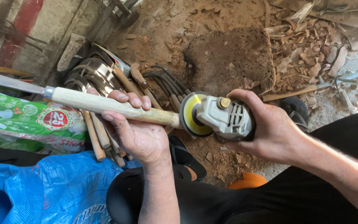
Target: The person uses an angle grinder to smooth and shape the wooden handles of several sickle-like tools. They hold each handle against the spinning disc, rotating it to grind the surface evenly. The person works on multiple handles one at a time, focusing on the end and sides of each handle.
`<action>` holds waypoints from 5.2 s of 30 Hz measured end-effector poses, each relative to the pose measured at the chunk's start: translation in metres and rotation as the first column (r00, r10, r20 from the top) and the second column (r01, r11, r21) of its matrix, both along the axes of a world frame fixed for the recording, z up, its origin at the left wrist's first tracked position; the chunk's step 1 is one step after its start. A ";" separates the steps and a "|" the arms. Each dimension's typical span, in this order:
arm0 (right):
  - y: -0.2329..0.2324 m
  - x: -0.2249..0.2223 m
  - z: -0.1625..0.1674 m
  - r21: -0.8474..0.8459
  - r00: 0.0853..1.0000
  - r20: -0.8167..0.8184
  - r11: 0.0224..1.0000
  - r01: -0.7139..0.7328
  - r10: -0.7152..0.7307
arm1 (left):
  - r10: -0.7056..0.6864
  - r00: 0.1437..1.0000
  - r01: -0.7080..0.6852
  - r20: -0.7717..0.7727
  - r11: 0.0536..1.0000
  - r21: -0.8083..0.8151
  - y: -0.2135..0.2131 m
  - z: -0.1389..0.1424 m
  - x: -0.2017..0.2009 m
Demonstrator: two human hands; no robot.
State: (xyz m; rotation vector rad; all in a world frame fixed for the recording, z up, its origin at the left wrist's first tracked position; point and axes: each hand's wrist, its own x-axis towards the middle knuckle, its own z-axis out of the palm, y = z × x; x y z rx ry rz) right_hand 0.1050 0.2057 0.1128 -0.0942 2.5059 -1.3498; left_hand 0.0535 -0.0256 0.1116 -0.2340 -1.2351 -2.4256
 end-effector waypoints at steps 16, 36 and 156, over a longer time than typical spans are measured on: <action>0.002 0.000 -0.004 0.009 0.995 -0.006 0.995 0.098 -0.098 | 0.086 0.996 -0.087 0.022 0.995 0.042 -0.003 -0.008 -0.007; 0.003 0.000 -0.001 -0.006 0.995 -0.011 0.995 0.102 -0.102 | -0.020 1.000 0.020 0.006 0.999 0.047 -0.003 0.002 -0.001; 0.004 0.001 -0.002 0.010 0.999 0.045 1.000 -0.012 0.011 | 0.115 0.991 -0.115 0.066 0.993 -0.011 -0.017 0.004 -0.003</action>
